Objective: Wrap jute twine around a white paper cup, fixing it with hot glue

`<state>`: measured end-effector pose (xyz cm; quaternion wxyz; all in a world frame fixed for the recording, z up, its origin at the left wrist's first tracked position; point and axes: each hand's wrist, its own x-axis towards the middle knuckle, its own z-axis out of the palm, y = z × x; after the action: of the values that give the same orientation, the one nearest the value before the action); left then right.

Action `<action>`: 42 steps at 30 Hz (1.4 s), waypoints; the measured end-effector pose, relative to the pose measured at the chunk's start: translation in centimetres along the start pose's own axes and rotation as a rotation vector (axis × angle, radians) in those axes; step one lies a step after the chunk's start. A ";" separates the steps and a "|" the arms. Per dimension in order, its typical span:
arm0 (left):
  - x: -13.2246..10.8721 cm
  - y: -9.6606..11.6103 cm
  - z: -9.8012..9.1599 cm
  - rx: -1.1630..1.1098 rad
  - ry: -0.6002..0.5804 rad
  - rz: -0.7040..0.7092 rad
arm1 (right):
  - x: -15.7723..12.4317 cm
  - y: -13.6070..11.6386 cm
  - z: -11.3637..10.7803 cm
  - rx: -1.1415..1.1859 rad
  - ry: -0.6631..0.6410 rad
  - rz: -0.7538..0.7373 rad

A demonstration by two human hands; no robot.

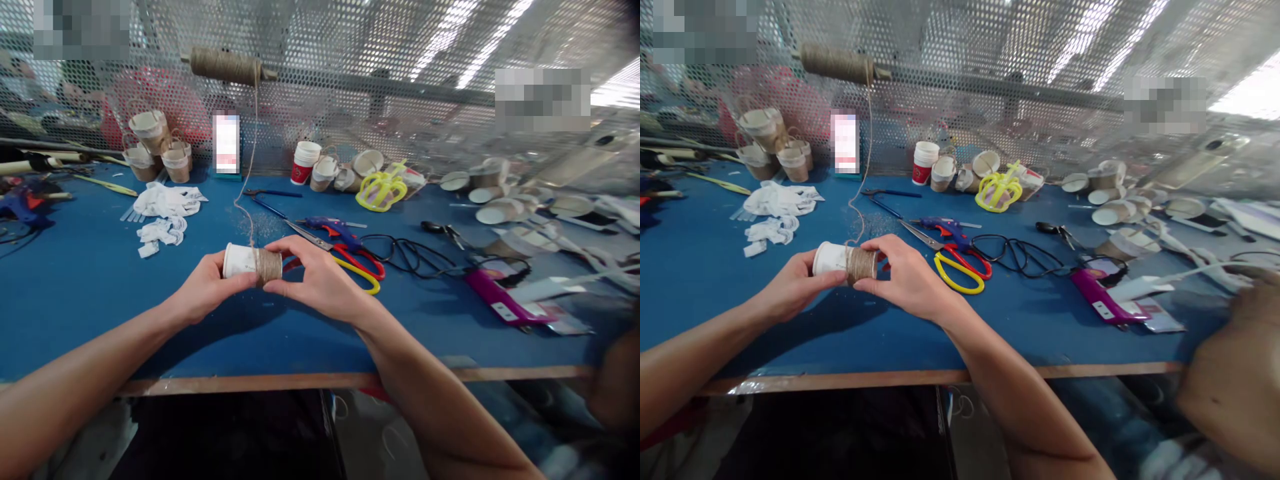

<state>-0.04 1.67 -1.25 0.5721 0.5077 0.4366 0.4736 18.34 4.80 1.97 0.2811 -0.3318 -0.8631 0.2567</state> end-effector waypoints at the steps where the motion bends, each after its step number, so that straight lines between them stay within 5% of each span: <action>1: 0.0 0.0 0.0 -0.016 0.006 -0.006 | 0.0 0.0 0.0 -0.014 0.001 -0.014; 22: 0.2 -0.1 0.4 0.073 0.078 0.009 | 0.2 0.5 0.1 0.000 0.021 0.000; 26: 0.0 0.0 0.5 0.216 0.062 -0.007 | 0.6 1.1 -3.4 -0.070 0.259 0.196; 29: -0.1 0.1 0.6 0.306 0.026 0.007 | 0.8 3.2 -6.7 -0.387 0.395 0.454; 32: -0.2 0.3 0.7 0.351 0.015 0.012 | 1.1 6.4 -8.4 -0.539 0.253 0.678; 37: -0.3 0.5 0.8 0.372 -0.015 0.018 | 1.9 10.6 -7.7 -0.462 0.069 0.844; 42: -0.1 0.3 0.7 0.409 -0.035 0.021 | 2.3 11.2 -7.6 -0.268 0.084 0.890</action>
<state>0.55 1.44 -0.93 0.4596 0.6260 0.5085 0.3719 26.70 15.67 1.00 0.1331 -0.7132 -0.6504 0.2250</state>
